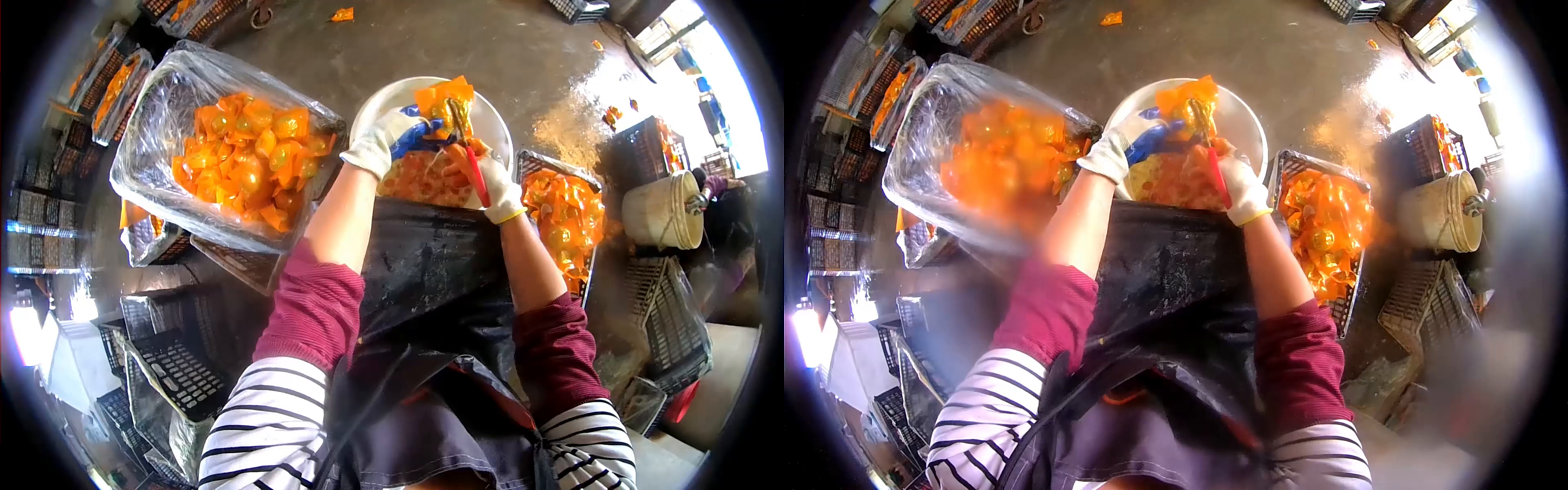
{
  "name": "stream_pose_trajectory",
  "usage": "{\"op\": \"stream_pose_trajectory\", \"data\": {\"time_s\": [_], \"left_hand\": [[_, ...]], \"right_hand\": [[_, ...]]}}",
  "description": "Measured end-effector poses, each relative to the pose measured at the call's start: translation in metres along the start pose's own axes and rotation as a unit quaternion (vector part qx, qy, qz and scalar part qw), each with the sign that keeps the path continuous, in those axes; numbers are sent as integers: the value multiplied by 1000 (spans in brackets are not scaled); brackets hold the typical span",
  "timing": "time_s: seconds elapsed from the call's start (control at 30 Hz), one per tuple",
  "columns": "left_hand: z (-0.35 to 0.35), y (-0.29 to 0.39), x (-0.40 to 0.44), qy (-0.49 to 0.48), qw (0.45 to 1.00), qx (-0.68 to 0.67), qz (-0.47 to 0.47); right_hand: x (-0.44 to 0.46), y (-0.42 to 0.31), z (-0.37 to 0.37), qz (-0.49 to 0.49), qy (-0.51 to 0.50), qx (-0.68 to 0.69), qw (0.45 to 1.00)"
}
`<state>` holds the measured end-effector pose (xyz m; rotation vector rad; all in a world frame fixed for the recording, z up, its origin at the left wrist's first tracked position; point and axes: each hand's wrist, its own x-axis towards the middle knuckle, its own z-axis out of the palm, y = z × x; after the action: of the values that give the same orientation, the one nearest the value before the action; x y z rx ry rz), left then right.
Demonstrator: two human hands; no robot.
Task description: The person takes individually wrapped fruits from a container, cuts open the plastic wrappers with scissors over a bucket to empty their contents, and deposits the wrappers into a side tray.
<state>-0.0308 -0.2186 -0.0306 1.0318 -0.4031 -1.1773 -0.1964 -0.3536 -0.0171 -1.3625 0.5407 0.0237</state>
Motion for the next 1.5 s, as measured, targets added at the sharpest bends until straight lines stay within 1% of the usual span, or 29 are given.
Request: {"op": "stream_pose_trajectory", "data": {"time_s": [0.03, 0.07, 0.1, 0.13, 0.23, 0.27, 0.37, 0.47, 0.5, 0.57, 0.6, 0.67, 0.7, 0.73, 0.77, 0.8, 0.9, 0.97, 1.0, 1.13, 1.2, 1.23, 1.33, 1.4, 1.47, 1.5], "left_hand": [[7, 2, -4, 28, 998, 50, 2], [16, 11, -9, 88, 979, 185, 4], [25, 21, -14, 144, 938, 316, 6], [30, 24, -16, 198, 877, 439, 7], [24, 17, -12, 248, 852, 459, 38], [11, 13, -4, 263, 850, 455, 36], [-3, 3, 1, 308, 771, 537, 150], [9, 15, -7, 300, 768, 555, 104], [14, 18, -11, 297, 762, 566, 106], [25, 22, -20, 290, 749, 586, 109], [18, 19, -13, 305, 772, 548, 100], [0, 12, 4, 332, 813, 471, 83], [-4, 6, 7, 285, 902, 305, 112], [-4, 2, 7, 225, 956, 127, 137], [6, 7, 0, 157, 974, -56, 156], [16, 12, -8, 128, 981, -59, 133], [46, 24, -23, 129, 988, 0, 86], [33, 16, -11, 148, 980, 60, 115], [28, 12, -9, 141, 981, 56, 121], [17, 2, -4, 120, 980, 34, 152], [1, -5, 6, 154, 981, 77, 87], [5, 1, 4, 170, 979, 98, 54], [21, 13, -12, 220, 953, 207, 22], [-1, -7, 5, 195, 967, 153, 53], [0, -7, 7, 202, 960, 169, 97], [4, -6, 7, 221, 944, 212, 126]], "right_hand": [[5, 5, -2, -32, 8, -29, 999], [12, 14, -3, -62, 16, -58, 996], [18, 22, -5, -90, 23, -87, 992], [17, 22, -8, -104, 38, -143, 984], [-18, -26, 13, 14, 76, -287, 955], [-25, -32, 18, 2, 100, -247, 964], [6, 4, 0, 1, 58, -202, 978], [22, 28, -2, -108, 21, -154, 982], [22, 32, -6, -85, 20, -148, 985], [4, 10, 2, -40, 18, -136, 990], [3, 6, 5, 33, 17, -75, 996], [0, -2, 5, 51, 13, -88, 995], [-1, -4, 5, 60, 11, -93, 994], [0, -4, 4, 48, 8, -85, 995], [2, -3, 2, 36, 4, -78, 996], [3, -1, 1, 23, 1, -70, 997], [10, 16, 1, -52, -9, -6, 999], [-2, -1, 6, -1, -12, -12, 1000], [-6, -7, 8, 24, -13, -14, 1000], [1, 1, 7, -4, -1, -38, 999], [3, 4, 5, -18, -2, -76, 997], [2, 4, 5, -18, -3, -69, 997], [0, 6, 4, -31, 4, -43, 999], [4, 12, 4, -55, 18, -20, 998], [21, 32, -5, -82, 37, -50, 995], [31, 43, -12, -95, 46, -66, 992]]}}
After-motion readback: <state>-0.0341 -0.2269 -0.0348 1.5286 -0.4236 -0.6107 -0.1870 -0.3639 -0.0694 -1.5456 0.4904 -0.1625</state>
